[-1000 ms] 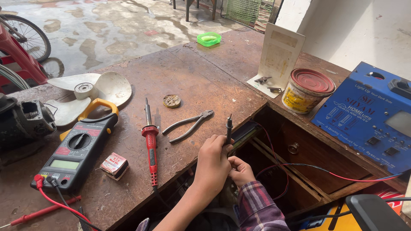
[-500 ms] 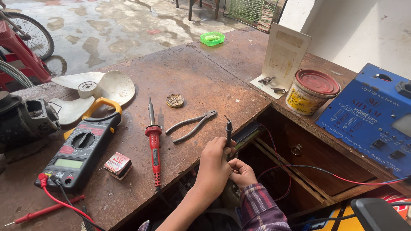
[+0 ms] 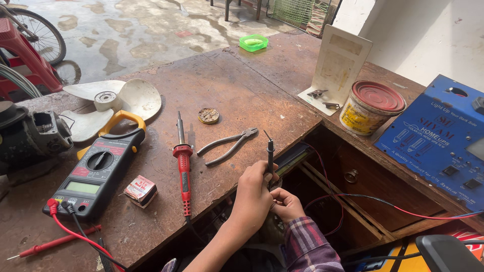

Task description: The person solders a small electronic component at a workbench. They hold the component with pliers, apply solder wire to the joint, and touch the soldering iron to the connection, working on the part while a multimeter and other tools rest on the bench.

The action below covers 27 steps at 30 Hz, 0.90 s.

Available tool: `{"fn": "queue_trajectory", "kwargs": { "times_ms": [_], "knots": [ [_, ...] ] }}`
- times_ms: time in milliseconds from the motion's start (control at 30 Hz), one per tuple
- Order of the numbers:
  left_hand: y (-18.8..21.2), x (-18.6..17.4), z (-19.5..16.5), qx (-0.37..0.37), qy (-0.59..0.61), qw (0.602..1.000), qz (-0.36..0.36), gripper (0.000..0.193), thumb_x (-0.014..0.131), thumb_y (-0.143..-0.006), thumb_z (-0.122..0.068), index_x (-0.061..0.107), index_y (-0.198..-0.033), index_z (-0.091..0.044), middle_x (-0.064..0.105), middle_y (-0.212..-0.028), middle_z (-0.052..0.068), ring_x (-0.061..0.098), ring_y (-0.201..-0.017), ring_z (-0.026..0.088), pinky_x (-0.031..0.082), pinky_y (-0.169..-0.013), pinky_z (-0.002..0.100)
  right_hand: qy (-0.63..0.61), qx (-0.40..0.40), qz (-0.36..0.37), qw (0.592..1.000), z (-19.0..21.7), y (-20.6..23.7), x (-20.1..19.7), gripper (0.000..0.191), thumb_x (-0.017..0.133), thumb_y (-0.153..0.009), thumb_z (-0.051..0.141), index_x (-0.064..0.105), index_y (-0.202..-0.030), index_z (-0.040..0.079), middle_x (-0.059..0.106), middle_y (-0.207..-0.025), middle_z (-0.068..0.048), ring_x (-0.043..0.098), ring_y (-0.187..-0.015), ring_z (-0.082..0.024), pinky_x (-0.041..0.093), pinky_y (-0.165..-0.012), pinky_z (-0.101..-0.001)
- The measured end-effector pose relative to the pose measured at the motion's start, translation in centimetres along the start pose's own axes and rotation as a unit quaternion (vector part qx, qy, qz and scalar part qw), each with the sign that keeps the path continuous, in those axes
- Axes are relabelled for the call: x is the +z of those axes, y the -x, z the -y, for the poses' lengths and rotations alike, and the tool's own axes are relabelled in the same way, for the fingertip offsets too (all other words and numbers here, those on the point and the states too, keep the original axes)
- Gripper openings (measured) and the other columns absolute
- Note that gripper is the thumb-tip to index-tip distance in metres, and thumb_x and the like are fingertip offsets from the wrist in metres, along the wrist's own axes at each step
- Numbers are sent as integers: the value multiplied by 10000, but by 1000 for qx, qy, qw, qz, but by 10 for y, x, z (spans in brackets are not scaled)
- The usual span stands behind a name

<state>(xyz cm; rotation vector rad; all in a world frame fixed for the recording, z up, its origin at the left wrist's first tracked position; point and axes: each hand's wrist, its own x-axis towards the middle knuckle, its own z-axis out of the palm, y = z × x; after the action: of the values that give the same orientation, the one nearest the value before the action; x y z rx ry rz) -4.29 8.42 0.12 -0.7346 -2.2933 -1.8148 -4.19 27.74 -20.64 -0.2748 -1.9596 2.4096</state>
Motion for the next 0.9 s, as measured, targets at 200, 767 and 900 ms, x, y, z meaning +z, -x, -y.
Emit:
{"fn": "queue_trajectory", "kwargs": {
  "times_ms": [200,767,900],
  "knots": [
    [-4,3,12,22,-10,999,-37,141,577,-922,-9,647,-1044,10,719,-910,165,688,-908,336,526,-782,428,36,40,-8,999,35,15,16,288,790,-851,181,721,-1080,20,773,-968,-70,738,-888,-154,603,-839,-314],
    [-4,6,23,-135,79,987,-29,129,601,-967,-94,643,-1008,21,735,-771,110,675,-561,181,537,-526,340,-7,29,-32,999,46,5,23,345,771,-868,147,652,-1173,39,737,-941,-16,664,-783,-70,483,-631,-222],
    [-4,6,23,-128,86,987,-44,143,628,-956,-105,656,-1001,28,741,-767,110,669,-559,166,534,-520,323,-14,8,-13,1000,55,2,26,345,772,-882,125,647,-1185,18,733,-934,-25,635,-757,-66,469,-619,-220]
  ]
}}
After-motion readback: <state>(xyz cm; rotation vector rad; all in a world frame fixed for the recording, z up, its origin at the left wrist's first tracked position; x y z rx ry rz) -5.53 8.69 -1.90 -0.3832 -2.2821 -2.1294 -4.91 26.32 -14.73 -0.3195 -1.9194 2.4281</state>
